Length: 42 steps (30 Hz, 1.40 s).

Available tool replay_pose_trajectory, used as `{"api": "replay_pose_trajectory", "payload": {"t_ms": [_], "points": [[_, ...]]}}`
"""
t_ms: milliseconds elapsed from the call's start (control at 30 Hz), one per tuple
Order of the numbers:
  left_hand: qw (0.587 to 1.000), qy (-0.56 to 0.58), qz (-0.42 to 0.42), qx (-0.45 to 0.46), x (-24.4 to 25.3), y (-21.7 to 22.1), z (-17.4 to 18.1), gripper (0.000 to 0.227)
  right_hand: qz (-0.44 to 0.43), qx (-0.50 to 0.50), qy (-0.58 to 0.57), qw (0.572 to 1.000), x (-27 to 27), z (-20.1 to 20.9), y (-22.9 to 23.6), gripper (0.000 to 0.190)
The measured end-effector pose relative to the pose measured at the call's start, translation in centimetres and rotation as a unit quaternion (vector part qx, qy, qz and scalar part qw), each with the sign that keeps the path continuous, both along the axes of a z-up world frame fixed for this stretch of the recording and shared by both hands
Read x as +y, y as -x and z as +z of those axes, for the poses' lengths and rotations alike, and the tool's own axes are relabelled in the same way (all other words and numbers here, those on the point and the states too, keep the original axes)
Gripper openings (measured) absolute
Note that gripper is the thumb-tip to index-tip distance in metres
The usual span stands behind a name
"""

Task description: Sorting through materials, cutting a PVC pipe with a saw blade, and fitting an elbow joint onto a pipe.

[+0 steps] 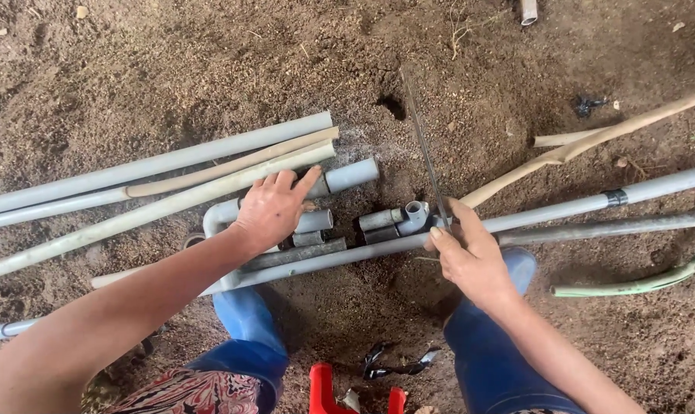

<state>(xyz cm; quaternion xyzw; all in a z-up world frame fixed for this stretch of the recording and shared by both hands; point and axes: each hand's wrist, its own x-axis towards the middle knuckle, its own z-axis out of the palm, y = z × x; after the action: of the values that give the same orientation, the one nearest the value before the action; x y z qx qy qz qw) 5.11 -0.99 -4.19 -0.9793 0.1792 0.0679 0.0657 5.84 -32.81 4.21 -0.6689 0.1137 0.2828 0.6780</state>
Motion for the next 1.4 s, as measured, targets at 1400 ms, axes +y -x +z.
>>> {"api": "replay_pose_trajectory", "payload": {"t_ms": [1400], "points": [[0.999, 0.028, 0.008, 0.027, 5.1, 4.7, 7.3, 0.055, 0.108, -0.044, 0.166, 0.979, -0.4, 3.5, 0.9, 0.054]]}}
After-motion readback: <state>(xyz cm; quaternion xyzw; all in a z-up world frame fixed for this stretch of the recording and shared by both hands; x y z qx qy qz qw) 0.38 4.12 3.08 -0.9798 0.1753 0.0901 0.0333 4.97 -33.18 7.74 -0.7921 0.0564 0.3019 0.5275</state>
